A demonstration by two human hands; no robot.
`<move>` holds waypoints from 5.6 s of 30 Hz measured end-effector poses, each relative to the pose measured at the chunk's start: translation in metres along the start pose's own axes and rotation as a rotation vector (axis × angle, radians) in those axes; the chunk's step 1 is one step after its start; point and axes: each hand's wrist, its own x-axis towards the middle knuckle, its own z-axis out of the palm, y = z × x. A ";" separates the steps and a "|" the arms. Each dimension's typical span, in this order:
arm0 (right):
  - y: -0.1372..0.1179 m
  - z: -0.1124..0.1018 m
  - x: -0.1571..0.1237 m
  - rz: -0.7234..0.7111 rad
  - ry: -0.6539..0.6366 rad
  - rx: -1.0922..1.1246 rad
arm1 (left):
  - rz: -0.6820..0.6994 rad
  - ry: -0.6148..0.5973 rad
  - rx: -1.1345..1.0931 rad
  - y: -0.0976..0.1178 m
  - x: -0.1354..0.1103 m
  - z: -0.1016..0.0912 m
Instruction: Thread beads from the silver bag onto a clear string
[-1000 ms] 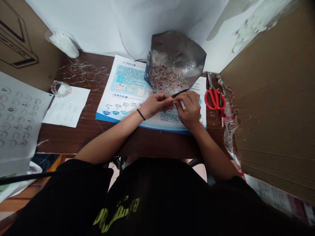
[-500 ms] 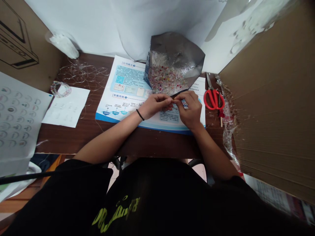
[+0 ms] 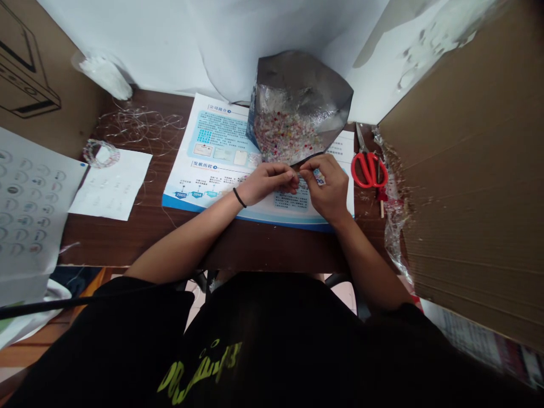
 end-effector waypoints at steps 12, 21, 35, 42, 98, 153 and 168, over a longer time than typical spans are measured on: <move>0.000 -0.001 0.002 -0.018 -0.032 0.011 | 0.024 -0.053 0.016 -0.002 0.000 -0.002; -0.001 -0.003 0.002 0.038 -0.090 0.075 | 0.051 0.007 0.092 -0.005 0.000 -0.002; -0.002 -0.005 0.000 -0.039 -0.072 0.027 | 0.055 0.055 0.111 -0.001 0.000 0.000; -0.001 -0.005 -0.001 -0.052 -0.131 -0.002 | 0.052 0.072 0.135 -0.001 0.001 0.000; -0.004 -0.011 0.001 0.074 -0.082 0.002 | 0.057 0.062 0.173 -0.002 0.001 -0.002; -0.013 -0.009 0.003 0.428 -0.336 0.337 | 0.109 0.118 0.235 0.001 0.000 0.002; -0.009 -0.006 0.000 0.361 -0.300 0.323 | 0.120 0.129 0.264 0.002 0.001 0.002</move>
